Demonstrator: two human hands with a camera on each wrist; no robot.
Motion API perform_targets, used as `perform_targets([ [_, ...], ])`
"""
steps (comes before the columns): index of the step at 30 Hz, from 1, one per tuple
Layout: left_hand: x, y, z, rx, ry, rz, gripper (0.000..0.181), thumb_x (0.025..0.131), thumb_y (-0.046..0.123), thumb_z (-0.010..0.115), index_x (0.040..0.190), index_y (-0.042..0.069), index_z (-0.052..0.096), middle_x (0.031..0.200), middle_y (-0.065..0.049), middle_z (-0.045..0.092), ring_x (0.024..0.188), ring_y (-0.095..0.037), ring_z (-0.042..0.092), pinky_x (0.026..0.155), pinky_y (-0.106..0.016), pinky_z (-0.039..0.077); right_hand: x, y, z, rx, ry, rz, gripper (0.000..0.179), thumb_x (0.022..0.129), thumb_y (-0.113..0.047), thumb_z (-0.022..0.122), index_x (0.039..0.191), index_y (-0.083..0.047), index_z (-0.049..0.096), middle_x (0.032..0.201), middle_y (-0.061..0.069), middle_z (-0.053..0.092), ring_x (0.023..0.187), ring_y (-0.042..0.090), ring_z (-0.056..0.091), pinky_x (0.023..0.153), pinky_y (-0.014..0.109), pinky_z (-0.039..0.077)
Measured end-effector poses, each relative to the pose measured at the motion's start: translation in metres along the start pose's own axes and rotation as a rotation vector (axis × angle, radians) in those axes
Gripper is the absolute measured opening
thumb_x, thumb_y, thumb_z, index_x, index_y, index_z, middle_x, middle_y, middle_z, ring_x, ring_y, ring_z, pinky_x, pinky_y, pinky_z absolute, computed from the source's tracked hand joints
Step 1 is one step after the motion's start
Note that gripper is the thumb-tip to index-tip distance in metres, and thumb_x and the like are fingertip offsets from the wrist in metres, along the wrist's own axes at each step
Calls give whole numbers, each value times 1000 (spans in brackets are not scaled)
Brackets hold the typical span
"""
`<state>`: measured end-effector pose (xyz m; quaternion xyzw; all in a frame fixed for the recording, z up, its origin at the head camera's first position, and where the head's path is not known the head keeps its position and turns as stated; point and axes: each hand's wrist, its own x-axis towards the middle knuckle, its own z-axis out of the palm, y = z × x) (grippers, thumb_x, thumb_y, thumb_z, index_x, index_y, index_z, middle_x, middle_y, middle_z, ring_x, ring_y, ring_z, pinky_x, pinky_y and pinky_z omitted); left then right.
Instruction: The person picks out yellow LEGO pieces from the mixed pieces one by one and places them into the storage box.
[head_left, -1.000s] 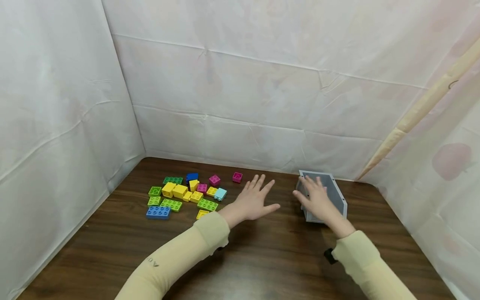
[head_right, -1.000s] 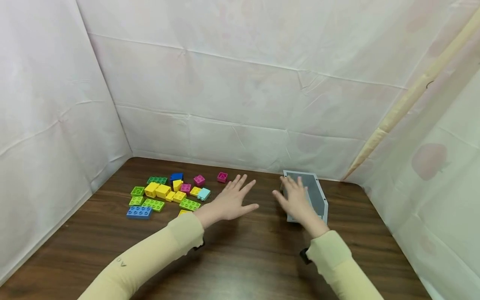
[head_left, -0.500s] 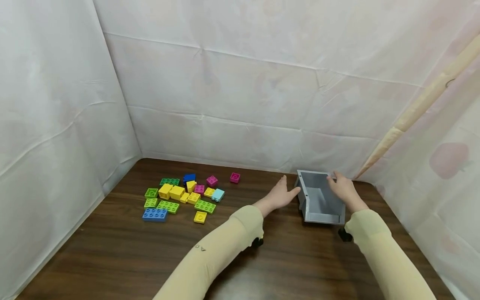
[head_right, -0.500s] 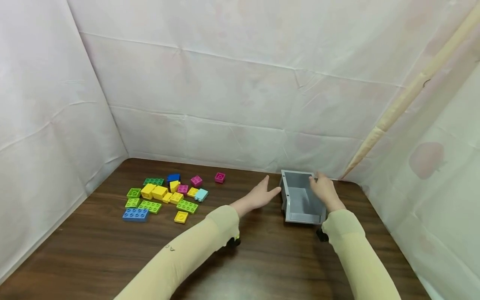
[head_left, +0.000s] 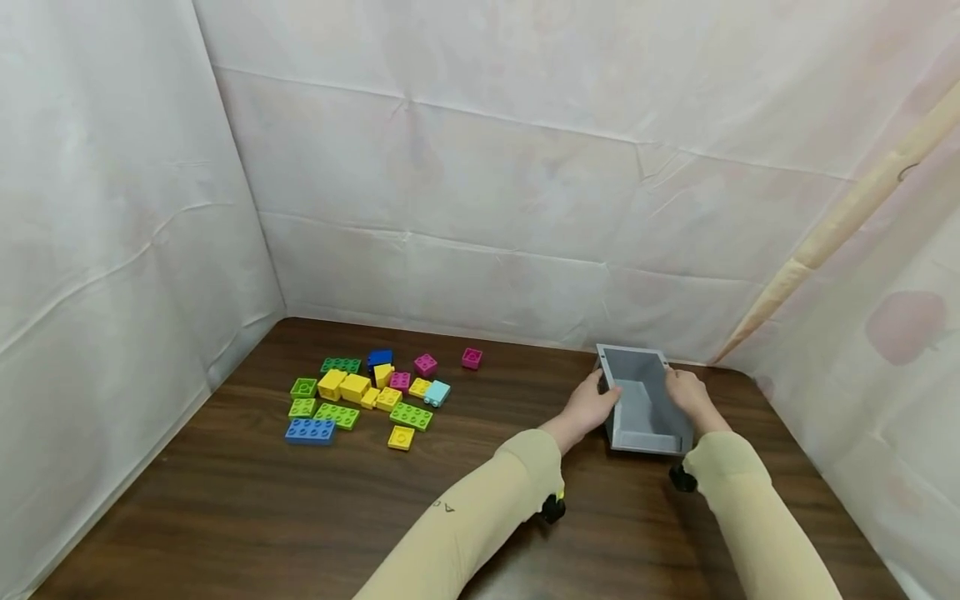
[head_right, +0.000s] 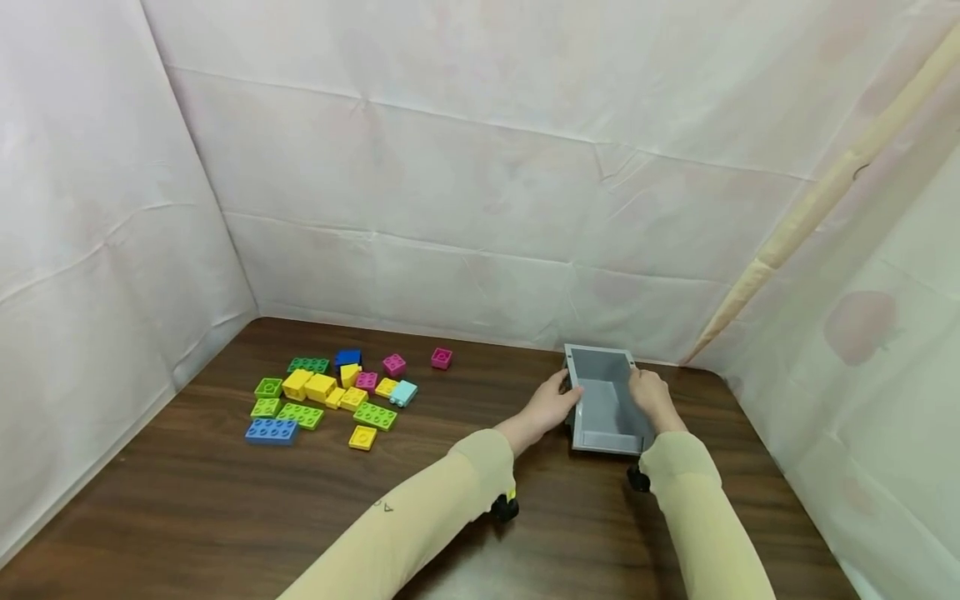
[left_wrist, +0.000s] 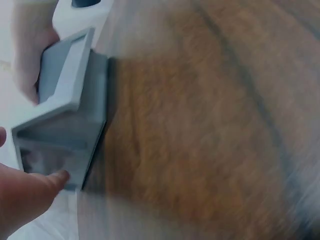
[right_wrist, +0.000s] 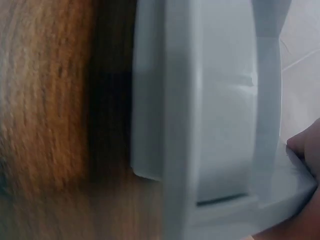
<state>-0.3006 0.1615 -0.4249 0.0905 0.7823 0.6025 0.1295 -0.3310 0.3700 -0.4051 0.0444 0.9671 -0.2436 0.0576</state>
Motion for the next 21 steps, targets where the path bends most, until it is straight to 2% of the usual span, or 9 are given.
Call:
perform_targets([
  [5,0,-1,7,43,58,35,60,96,32,53,147,9,32,148,-7,38,135,-22,37,106,-37,38,0,-1,5,14,38,6,62,101,-25,8,133,22,33,136,41,31,125,57,29,101,61,31],
  [11,-1,1,13,-10,120,17,55,95,20,56,144,5,37,142,-12,45,131,-25,42,102,-38,42,-2,-2,8,33,53,27,59,101,-22,10,131,22,34,136,41,31,125,56,30,101,60,32],
  [15,-3,1,15,-40,124,18,53,96,19,54,144,5,36,144,-13,42,133,-27,39,104,-40,39,-4,-4,9,60,83,24,59,100,-22,11,130,22,36,134,41,33,124,55,33,99,60,34],
  [21,-4,0,15,-38,112,33,51,98,16,50,145,4,34,146,-13,40,135,-27,37,107,-40,37,-10,-5,12,82,111,-1,59,101,-23,11,127,22,40,133,40,37,121,54,38,95,59,37],
])
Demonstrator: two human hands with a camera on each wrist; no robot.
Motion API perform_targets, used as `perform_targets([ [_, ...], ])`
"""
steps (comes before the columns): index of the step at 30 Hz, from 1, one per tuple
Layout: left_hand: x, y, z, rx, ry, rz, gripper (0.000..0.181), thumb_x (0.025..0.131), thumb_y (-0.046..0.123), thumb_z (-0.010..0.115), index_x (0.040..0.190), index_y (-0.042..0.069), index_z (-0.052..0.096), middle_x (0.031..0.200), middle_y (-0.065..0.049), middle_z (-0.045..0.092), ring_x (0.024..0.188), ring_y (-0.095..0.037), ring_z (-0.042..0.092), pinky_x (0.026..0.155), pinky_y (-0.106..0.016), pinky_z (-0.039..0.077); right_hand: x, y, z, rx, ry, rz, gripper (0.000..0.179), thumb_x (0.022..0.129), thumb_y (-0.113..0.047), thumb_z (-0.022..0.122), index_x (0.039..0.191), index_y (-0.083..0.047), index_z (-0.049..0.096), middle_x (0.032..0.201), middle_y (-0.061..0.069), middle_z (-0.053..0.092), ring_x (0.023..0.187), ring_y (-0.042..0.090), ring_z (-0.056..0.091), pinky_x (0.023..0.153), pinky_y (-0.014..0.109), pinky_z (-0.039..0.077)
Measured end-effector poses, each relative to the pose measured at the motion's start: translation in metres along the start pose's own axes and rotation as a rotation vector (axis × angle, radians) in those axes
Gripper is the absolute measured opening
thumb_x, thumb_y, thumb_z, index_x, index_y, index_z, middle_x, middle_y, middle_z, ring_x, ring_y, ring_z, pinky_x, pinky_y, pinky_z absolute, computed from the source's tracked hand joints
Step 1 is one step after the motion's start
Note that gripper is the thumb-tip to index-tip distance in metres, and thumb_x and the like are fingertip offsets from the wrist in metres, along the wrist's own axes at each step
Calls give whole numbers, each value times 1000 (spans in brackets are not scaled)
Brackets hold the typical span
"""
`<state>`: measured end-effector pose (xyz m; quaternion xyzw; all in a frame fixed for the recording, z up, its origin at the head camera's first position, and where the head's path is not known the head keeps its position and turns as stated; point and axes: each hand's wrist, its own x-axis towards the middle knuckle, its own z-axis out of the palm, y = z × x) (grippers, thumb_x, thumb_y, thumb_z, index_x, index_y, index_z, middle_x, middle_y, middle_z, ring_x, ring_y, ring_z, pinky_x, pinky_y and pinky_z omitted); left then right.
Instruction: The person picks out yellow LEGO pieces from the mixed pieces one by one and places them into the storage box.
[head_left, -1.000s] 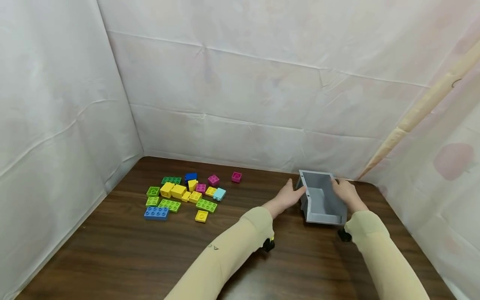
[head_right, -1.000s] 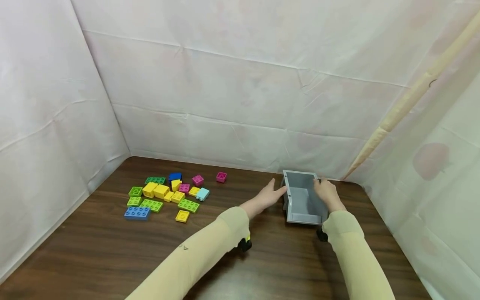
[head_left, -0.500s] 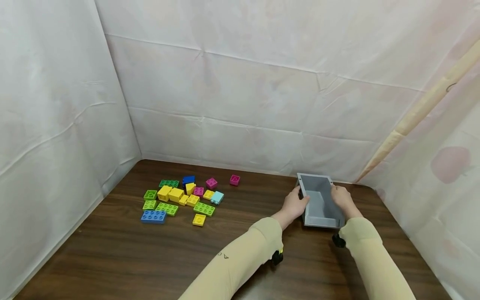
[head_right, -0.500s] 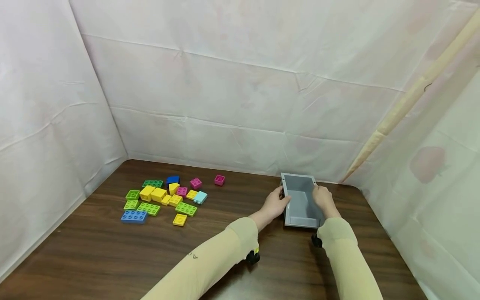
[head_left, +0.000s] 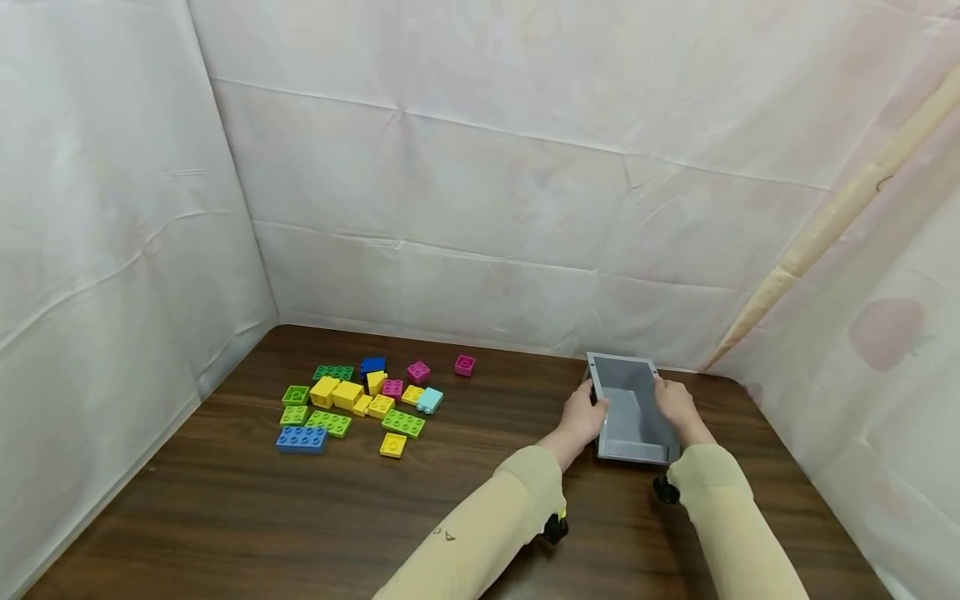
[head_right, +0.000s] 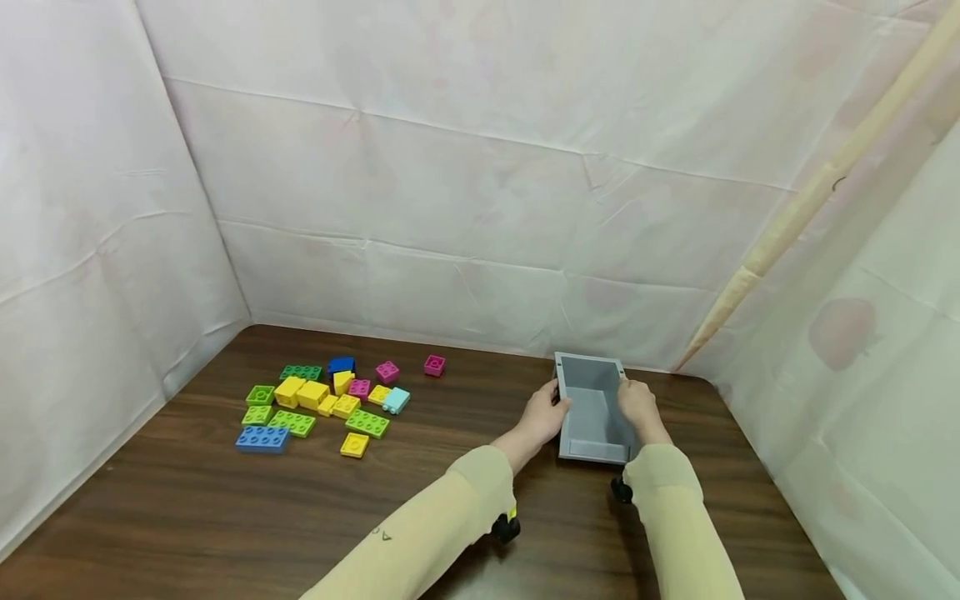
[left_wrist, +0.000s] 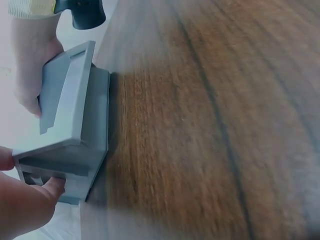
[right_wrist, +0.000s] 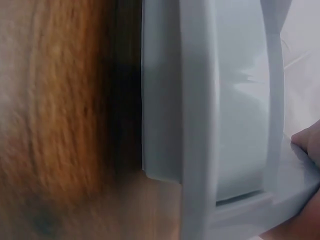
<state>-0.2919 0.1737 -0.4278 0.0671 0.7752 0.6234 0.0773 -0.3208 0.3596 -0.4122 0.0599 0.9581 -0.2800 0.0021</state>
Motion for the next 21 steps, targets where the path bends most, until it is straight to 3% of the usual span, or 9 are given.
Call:
perform_targets([
  [7,-7,2,-13,17,5,6,52,98,18,50,144,3,34,144,-15,41,134,-28,38,106,-41,37,-4,-10,4,0,-9,-15,61,101,-24,9,129,23,37,134,41,34,124,55,33,99,61,33],
  [14,-15,-2,-22,12,45,32,49,95,14,54,140,-2,41,136,-17,50,126,-27,46,101,-38,43,-13,-18,14,-31,22,-19,59,100,-21,11,123,22,44,128,41,41,118,56,39,95,60,37],
  [21,-24,-5,-30,15,54,36,49,94,13,56,139,-2,42,134,-18,52,125,-27,47,101,-39,43,-22,-26,21,-13,12,-16,58,100,-20,11,124,23,42,130,41,39,120,55,38,98,59,36],
])
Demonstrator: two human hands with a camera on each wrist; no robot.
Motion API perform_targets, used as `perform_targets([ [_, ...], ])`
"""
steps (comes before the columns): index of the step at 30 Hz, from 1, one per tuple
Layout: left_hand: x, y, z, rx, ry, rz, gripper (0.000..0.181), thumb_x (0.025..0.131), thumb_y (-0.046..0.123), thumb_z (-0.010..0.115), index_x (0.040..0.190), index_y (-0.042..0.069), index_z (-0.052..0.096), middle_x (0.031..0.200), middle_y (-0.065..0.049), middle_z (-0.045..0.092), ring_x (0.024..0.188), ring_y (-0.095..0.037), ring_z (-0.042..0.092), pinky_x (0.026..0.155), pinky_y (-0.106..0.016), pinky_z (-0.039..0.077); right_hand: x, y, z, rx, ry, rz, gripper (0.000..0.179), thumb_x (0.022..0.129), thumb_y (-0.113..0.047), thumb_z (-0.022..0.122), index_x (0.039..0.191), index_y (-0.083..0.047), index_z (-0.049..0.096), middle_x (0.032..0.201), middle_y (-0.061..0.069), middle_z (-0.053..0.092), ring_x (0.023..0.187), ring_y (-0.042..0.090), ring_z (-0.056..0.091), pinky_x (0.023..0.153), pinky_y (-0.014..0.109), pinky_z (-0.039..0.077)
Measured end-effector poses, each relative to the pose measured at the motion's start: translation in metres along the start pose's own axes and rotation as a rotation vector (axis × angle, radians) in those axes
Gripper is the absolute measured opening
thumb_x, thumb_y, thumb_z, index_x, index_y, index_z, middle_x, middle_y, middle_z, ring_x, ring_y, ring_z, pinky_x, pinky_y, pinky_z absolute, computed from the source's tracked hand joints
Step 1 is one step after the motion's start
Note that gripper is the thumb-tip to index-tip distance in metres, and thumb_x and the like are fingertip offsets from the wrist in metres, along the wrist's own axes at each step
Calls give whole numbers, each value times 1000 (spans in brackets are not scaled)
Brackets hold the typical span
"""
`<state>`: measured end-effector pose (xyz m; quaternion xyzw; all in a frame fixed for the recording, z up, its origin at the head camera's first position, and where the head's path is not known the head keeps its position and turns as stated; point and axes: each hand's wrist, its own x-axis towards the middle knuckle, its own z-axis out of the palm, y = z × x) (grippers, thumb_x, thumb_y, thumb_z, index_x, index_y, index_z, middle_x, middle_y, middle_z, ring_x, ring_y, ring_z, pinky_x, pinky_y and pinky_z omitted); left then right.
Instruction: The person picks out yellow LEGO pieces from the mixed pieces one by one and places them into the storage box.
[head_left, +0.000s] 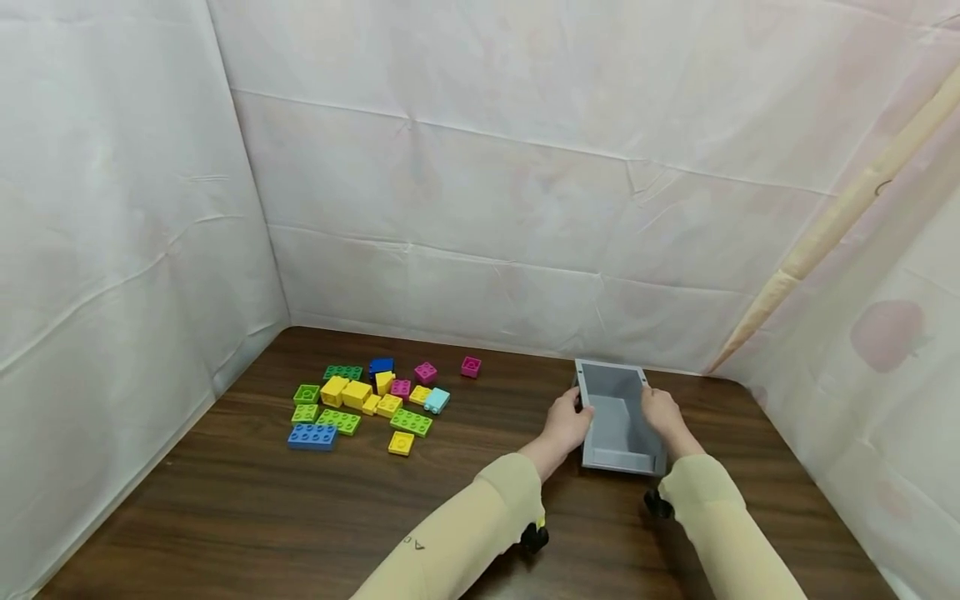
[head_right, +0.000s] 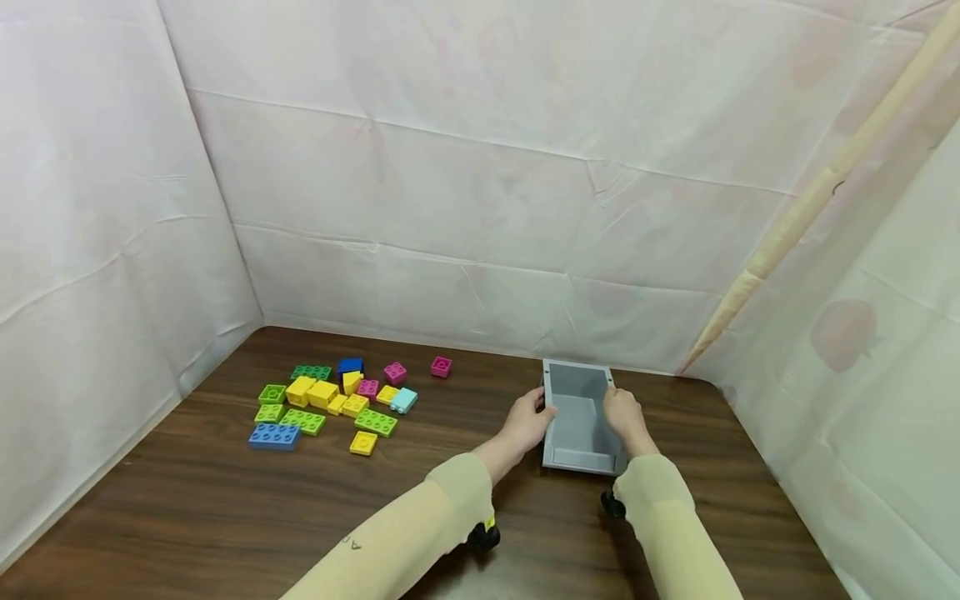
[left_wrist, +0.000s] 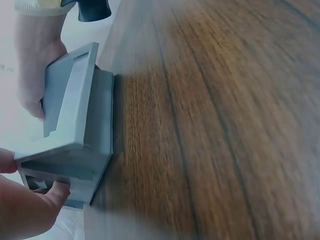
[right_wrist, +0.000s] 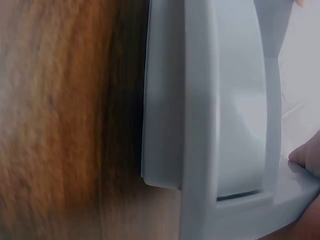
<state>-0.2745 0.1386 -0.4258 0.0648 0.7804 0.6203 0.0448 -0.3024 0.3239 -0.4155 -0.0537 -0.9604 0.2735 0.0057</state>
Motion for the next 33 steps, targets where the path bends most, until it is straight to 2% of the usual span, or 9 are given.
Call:
perform_targets([
  [6,-7,-2,-7,5,-16,-12,50,95,14,54,141,-1,39,138,-19,48,129,-29,43,103,-41,41,-5,-7,3,41,-18,20,57,101,-19,13,124,25,40,130,42,38,122,54,37,101,57,34],
  [10,-12,-1,-12,21,-26,-4,50,96,13,52,142,-2,37,139,-19,46,130,-30,42,104,-43,40,-9,-13,5,139,-46,35,56,102,-19,13,136,23,23,141,40,23,133,51,21,111,55,21],
  [13,-16,-1,-17,45,-34,-4,51,96,14,52,142,-2,37,140,-19,46,131,-31,42,104,-44,39,-11,-18,7,206,-61,34,55,102,-20,14,141,19,13,146,38,14,137,49,12,113,55,14],
  [23,-29,-4,-40,95,-76,24,53,97,12,50,143,-7,32,143,-22,42,134,-31,37,106,-44,37,-22,-35,21,270,-57,48,53,102,-21,17,142,14,20,145,36,21,136,48,19,112,55,19],
  [33,-39,-9,-66,135,-115,63,53,97,11,50,141,-10,31,142,-25,40,133,-33,38,106,-44,37,-39,-53,33,396,-124,61,55,103,-23,16,145,11,10,148,35,14,138,47,15,112,58,17],
])
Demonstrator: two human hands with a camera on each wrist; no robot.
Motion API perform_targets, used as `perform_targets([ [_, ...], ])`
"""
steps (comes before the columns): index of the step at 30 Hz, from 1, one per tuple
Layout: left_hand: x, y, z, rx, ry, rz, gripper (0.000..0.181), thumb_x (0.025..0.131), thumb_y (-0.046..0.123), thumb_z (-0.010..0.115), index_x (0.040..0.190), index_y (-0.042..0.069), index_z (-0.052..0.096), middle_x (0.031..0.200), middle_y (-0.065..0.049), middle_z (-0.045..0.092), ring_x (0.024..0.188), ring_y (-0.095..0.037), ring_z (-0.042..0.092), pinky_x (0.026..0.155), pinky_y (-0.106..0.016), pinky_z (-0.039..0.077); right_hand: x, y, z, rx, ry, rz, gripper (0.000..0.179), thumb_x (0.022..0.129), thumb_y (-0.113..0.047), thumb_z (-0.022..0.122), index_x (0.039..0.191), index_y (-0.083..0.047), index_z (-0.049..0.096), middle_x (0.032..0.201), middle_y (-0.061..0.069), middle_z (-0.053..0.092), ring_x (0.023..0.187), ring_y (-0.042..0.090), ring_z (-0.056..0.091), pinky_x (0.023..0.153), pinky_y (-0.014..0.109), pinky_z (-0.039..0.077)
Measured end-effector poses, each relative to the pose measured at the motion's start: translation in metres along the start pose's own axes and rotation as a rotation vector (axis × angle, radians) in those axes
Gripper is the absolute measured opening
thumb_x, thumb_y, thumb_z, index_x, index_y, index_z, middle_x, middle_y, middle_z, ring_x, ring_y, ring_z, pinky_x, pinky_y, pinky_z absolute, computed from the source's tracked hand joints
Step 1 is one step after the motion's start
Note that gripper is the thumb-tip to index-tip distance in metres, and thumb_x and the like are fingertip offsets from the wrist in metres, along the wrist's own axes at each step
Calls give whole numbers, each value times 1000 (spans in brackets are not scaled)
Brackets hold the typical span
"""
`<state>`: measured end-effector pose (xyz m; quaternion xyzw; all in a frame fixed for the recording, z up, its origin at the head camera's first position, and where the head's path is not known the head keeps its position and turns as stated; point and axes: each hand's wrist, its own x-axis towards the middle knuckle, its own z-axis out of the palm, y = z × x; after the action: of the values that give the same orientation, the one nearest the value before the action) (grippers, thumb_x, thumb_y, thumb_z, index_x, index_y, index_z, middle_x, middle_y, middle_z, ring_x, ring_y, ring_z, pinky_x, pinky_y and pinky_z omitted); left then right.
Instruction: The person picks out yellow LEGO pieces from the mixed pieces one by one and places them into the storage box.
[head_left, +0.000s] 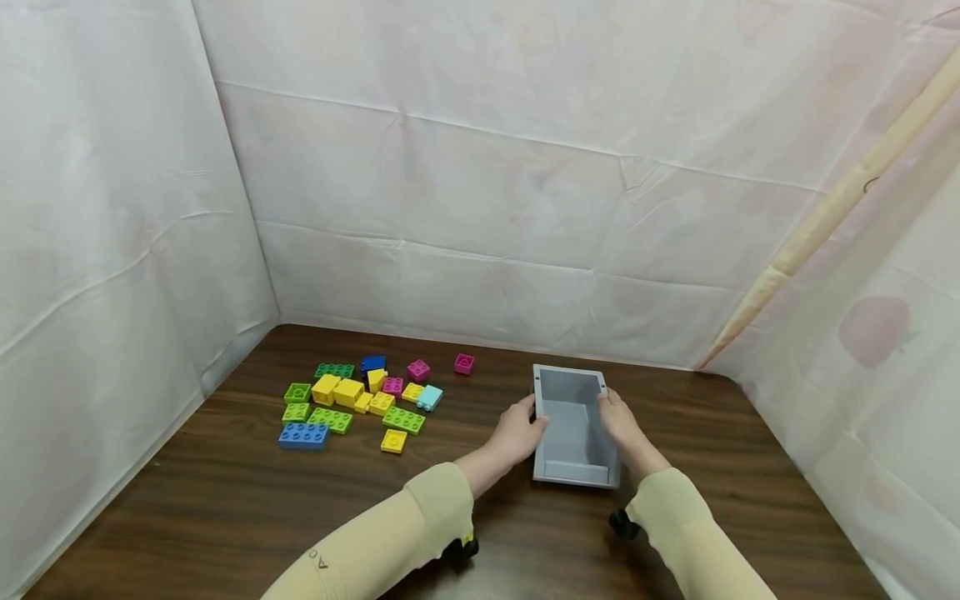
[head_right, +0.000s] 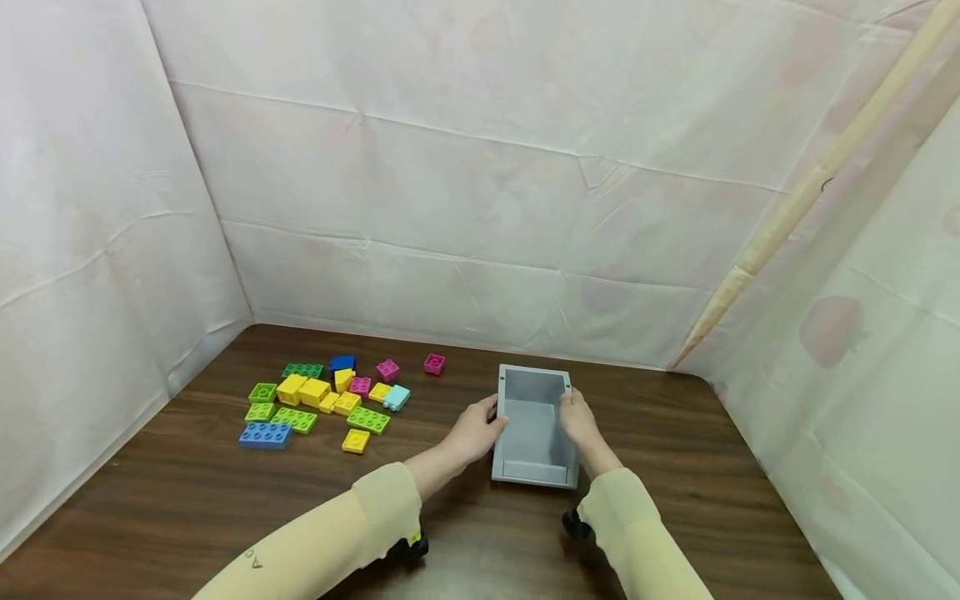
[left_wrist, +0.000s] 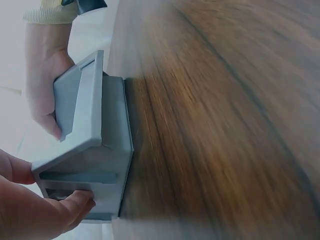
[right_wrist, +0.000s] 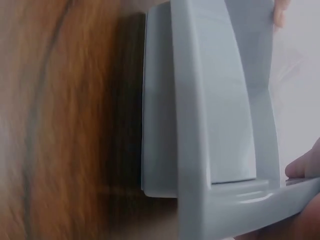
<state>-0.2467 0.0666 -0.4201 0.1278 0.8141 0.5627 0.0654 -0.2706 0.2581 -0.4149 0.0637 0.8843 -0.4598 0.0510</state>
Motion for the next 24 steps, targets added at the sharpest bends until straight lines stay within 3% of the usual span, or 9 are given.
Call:
perform_targets([
  [14,-19,-12,-28,-29,-31,-38,54,98,15,50,143,-7,30,144,-25,37,134,-33,36,106,-46,36,-14,-18,24,34,-33,-1,54,103,-20,17,146,12,5,149,34,11,139,47,10,112,58,13],
  [20,-29,-15,-39,-15,-30,-44,54,97,15,50,142,-7,31,142,-27,39,133,-36,37,105,-49,36,-18,-21,35,45,-54,7,55,104,-22,18,147,8,4,150,33,13,138,48,15,109,62,20],
  [24,-34,-18,-45,-10,-31,-36,54,97,15,51,142,-8,31,140,-26,41,131,-36,38,104,-50,38,-22,-23,42,63,-58,6,54,104,-22,19,147,7,4,150,33,13,138,48,13,109,62,18],
])
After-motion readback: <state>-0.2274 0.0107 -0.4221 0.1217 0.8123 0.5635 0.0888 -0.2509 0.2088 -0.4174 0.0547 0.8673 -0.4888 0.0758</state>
